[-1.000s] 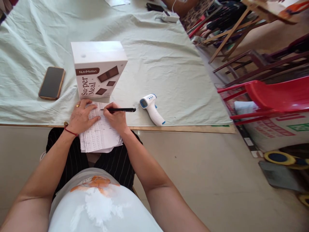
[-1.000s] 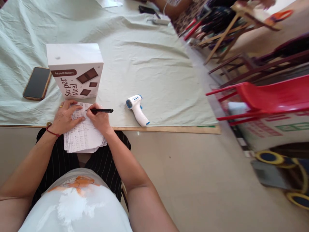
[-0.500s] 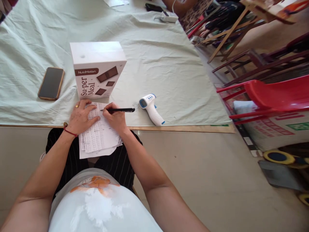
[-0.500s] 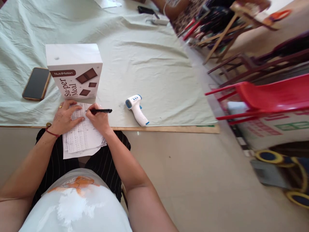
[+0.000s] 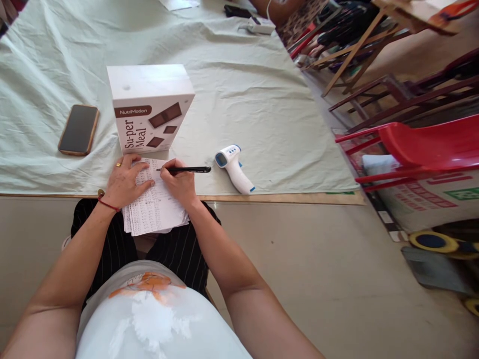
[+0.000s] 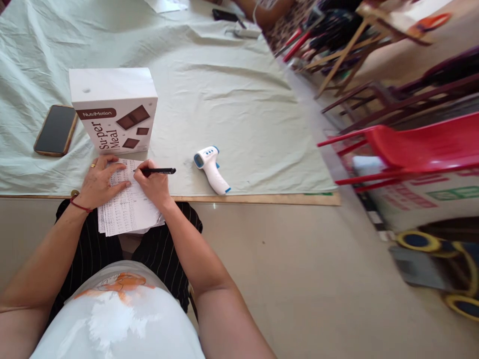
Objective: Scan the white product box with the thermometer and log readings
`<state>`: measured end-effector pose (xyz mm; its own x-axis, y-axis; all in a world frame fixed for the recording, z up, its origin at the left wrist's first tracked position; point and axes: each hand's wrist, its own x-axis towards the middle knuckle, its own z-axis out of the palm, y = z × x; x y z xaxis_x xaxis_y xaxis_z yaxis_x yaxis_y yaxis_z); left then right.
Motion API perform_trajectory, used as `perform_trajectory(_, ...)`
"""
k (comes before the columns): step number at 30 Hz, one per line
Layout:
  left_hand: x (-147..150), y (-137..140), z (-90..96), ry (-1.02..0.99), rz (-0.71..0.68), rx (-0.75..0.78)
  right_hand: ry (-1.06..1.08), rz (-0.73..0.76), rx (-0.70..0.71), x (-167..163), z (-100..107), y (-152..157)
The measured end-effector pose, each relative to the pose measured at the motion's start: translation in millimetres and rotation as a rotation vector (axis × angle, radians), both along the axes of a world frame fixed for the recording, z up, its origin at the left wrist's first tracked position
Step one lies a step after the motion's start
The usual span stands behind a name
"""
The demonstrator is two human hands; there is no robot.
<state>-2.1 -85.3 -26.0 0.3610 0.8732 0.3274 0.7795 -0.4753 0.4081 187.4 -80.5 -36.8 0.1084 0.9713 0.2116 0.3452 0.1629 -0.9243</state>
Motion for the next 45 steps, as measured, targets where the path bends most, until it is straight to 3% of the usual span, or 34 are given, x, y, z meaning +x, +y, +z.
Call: perform_trajectory(45, 1.3, -0.4, 4.0, -0.027, 0.001, -0.056, 0.011, -0.030, -0.030, -1.2, 4.9, -1.9)
